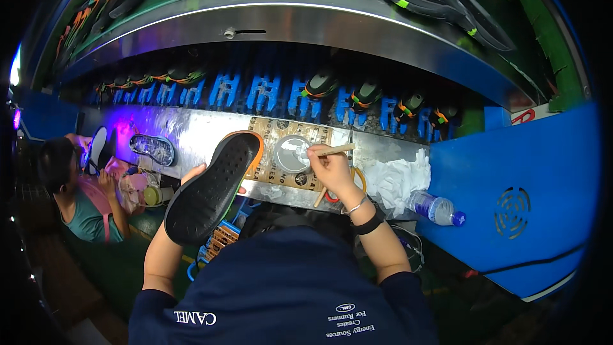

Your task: Apply adhesive to the outer rim of shoe soles using a brush on a production line.

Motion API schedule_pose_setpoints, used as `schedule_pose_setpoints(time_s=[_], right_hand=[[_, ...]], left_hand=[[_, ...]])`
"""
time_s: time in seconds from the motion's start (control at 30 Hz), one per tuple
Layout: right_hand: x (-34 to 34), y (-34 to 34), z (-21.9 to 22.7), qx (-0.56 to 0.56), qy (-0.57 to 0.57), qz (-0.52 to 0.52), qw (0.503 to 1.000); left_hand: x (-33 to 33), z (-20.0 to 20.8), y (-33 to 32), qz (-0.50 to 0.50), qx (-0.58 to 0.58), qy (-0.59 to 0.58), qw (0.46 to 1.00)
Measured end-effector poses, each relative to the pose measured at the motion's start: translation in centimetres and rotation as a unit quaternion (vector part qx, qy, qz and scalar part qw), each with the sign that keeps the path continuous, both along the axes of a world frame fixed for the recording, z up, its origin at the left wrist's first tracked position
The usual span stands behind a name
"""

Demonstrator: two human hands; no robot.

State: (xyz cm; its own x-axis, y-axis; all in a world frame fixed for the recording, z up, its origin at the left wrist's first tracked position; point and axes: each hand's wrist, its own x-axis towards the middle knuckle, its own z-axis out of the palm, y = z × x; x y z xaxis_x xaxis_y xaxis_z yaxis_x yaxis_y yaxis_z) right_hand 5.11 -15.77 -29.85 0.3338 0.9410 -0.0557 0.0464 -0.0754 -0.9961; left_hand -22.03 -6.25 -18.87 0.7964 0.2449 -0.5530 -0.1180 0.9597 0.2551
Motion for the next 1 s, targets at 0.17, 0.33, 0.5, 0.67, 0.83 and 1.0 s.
schedule_pose_setpoints(time_s=[0.17,0.33,0.5,0.67,0.83,1.0], right_hand=[[-0.3,-0.1,-1.9,-0.011,-0.087,0.021,0.996],[0.2,0.0,-3.1,-0.026,-0.085,0.024,0.996],[0.5,0.5,-2.7,-0.033,-0.096,0.015,0.995],[0.1,1.2,3.0,0.051,0.025,-0.007,0.998],[-0.1,1.7,8.9,0.163,-0.122,0.088,0.975],[-0.4,2.8,9.6,0.231,-0.188,0.121,0.947]], left_hand=[[-0.9,-0.2,0.0,0.069,-0.016,0.143,0.987],[-0.4,1.0,0.8,0.027,0.025,0.124,0.992],[0.8,2.3,1.4,0.011,0.030,0.147,0.989],[1.0,1.7,2.1,-0.018,0.077,0.131,0.988],[1.8,2.7,1.6,-0.047,0.099,0.103,0.989],[2.7,5.2,0.9,-0.107,0.155,0.125,0.974]])
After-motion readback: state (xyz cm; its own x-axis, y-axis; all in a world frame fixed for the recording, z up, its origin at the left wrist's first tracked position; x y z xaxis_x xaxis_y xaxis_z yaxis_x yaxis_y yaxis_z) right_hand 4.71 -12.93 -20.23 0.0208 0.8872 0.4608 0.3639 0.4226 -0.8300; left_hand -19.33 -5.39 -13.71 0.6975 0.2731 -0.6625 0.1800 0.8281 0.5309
